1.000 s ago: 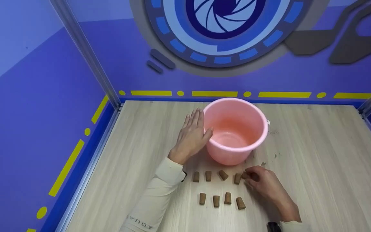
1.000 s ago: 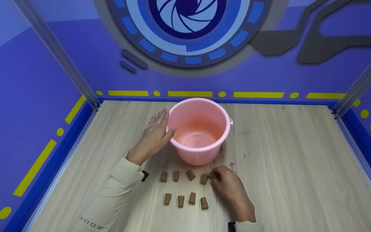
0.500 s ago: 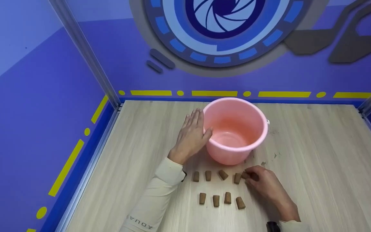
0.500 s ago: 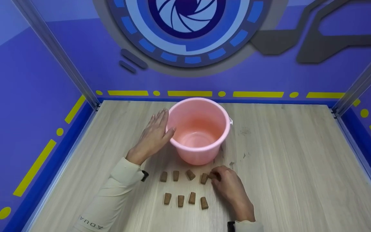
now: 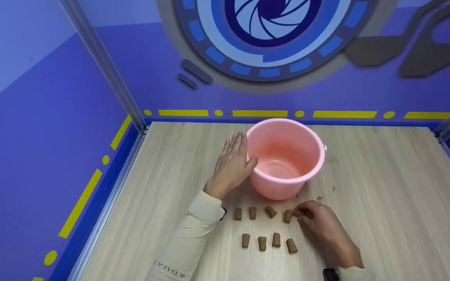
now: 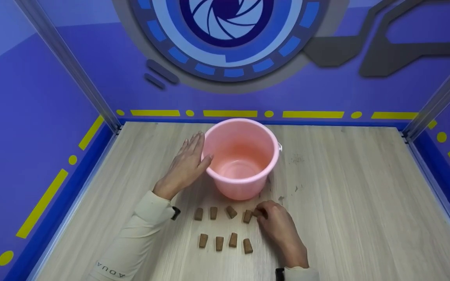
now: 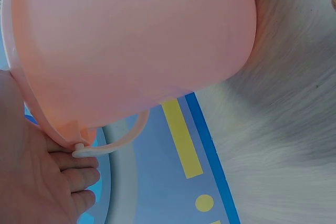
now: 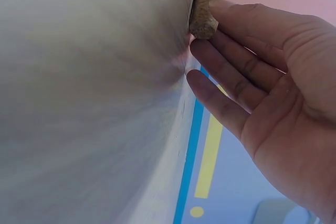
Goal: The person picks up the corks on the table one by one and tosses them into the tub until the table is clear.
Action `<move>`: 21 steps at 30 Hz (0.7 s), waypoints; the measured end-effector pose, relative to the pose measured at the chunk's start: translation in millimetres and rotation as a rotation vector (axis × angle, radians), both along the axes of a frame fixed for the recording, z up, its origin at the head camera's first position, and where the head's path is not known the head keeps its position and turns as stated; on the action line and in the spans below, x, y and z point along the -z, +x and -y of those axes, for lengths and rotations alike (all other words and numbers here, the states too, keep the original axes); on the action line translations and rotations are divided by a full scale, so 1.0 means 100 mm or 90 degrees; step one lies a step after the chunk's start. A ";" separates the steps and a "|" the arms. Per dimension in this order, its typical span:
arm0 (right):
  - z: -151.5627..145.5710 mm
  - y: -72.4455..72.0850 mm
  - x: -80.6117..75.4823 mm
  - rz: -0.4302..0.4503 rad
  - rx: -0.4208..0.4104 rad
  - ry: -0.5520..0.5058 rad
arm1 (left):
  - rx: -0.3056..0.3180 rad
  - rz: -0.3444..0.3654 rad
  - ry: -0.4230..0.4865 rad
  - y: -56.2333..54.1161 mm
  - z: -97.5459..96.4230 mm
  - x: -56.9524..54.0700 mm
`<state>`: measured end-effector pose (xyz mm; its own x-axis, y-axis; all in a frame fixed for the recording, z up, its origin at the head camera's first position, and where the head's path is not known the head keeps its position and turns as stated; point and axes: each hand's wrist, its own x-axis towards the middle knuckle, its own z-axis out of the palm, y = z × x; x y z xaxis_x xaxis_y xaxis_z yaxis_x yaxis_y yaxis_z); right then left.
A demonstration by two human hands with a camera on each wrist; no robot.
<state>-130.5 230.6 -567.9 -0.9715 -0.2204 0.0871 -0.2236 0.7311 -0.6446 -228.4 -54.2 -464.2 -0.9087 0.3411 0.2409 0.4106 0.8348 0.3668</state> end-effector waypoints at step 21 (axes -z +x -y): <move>0.03 -0.03 0.01 -0.005 0.008 0.009 | 0.002 0.006 0.000 -0.01 0.01 0.01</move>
<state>-133.0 227.4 -569.1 -0.9733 -0.2102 0.0923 -0.2204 0.7429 -0.6321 -229.0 -55.2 -464.8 -0.9096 0.3441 0.2329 0.4101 0.8335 0.3703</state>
